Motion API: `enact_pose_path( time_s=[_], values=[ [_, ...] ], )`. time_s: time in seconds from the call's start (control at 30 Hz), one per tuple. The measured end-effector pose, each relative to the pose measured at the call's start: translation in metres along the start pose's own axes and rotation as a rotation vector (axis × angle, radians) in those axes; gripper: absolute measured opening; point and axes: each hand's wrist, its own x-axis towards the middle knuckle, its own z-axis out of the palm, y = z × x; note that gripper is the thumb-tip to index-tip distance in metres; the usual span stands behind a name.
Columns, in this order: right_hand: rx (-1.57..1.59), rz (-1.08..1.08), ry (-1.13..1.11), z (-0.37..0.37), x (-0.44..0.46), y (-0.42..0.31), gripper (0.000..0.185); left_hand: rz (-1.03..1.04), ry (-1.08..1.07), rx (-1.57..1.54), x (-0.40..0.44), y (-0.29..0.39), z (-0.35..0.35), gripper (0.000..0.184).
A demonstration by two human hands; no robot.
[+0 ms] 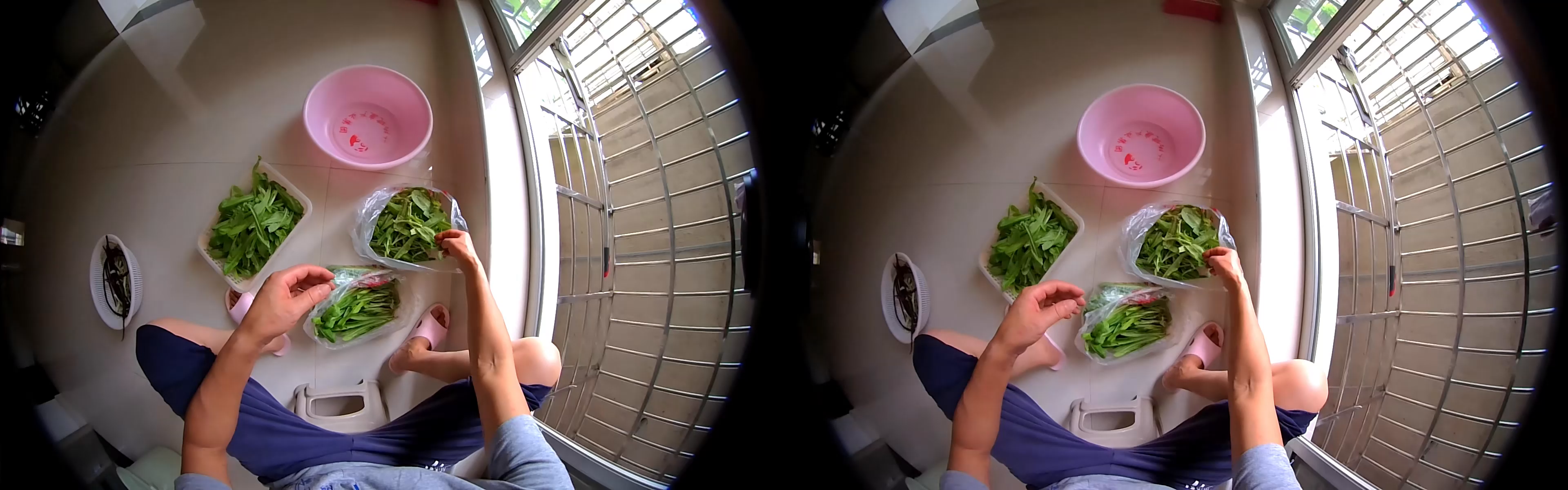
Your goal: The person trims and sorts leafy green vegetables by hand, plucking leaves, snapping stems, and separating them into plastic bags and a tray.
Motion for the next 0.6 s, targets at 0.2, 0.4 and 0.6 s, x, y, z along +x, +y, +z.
enact_pose_path(
  time_s=[0.2,0.4,0.6],
  values=[
    [0.558,0.073,-0.189,-0.009,-0.016,-0.032,0.022,0.017,-0.016,0.025,-0.001,0.001,0.001,0.021],
    [0.858,-0.048,-0.496,-0.001,-0.037,-0.069,0.03,0.039,-0.024,0.025,0.0,0.0,0.002,0.021],
    [1.121,-0.137,-0.761,0.006,-0.019,-0.053,0.032,0.036,-0.034,0.032,0.0,0.001,0.002,0.021]
  ],
)
